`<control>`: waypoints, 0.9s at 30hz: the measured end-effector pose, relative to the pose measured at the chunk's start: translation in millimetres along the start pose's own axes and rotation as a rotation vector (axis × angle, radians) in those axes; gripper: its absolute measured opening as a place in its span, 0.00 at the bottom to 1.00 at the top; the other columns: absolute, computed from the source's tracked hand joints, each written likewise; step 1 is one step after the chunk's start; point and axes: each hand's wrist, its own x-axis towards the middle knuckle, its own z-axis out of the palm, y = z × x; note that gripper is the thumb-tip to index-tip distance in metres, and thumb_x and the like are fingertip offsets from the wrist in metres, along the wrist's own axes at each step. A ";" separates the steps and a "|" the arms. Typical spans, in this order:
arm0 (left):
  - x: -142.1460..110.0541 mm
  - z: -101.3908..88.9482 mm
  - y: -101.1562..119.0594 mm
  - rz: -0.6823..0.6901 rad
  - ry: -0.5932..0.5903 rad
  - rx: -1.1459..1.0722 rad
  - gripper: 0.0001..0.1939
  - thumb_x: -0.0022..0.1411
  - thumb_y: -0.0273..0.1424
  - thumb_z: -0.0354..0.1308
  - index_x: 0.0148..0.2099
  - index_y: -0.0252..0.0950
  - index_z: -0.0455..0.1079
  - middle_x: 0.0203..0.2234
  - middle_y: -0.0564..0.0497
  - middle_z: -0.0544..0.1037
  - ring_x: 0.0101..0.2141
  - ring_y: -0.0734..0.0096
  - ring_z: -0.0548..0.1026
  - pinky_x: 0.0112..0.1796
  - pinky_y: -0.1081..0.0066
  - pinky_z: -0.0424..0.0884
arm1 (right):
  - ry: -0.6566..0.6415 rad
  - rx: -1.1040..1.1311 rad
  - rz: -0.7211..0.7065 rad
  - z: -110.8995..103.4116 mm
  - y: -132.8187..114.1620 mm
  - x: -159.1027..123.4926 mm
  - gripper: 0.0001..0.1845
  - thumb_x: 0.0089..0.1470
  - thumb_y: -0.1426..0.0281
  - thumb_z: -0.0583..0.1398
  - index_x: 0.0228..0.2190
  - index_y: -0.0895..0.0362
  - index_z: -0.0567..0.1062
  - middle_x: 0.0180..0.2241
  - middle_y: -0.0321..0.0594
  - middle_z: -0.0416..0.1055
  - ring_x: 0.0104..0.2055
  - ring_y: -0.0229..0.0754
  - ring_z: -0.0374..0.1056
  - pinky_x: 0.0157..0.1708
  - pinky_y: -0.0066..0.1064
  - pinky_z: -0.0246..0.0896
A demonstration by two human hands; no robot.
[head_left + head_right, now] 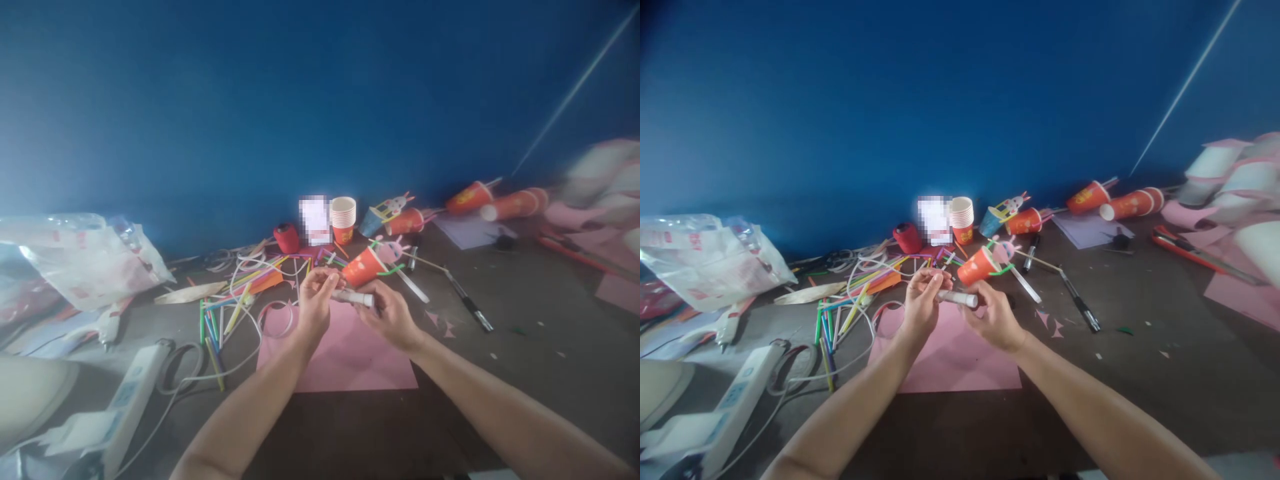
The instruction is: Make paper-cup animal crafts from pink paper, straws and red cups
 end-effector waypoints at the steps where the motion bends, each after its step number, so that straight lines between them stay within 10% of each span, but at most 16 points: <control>1: -0.8 1.0 -0.2 0.006 0.012 0.000 0.09 0.53 0.33 0.63 0.33 0.35 0.68 0.25 0.53 0.75 0.23 0.79 0.71 0.27 0.76 0.67 | -0.008 -0.027 -0.030 3.4 -2.5 -2.0 0.03 0.49 0.72 0.59 0.30 0.56 0.68 0.23 0.33 0.64 0.24 0.34 0.60 0.25 0.26 0.56; 18: 7.7 -4.1 -8.1 -0.233 0.129 0.052 0.14 0.49 0.37 0.64 0.32 0.36 0.63 0.13 0.62 0.61 0.11 0.85 0.54 0.14 0.80 0.47 | -0.221 -0.312 -0.515 10.5 -13.9 -9.4 0.16 0.54 0.72 0.55 0.46 0.57 0.68 0.36 0.45 0.73 0.37 0.44 0.69 0.37 0.35 0.63; 27: 9.2 -11.1 -11.2 -0.467 -0.181 -0.054 0.15 0.44 0.36 0.68 0.28 0.33 0.68 0.21 0.56 0.70 0.13 0.89 0.57 0.14 0.81 0.47 | 0.292 0.647 0.261 -7.2 10.7 14.6 0.07 0.52 0.65 0.59 0.30 0.56 0.69 0.16 0.29 0.62 0.16 0.33 0.58 0.17 0.26 0.54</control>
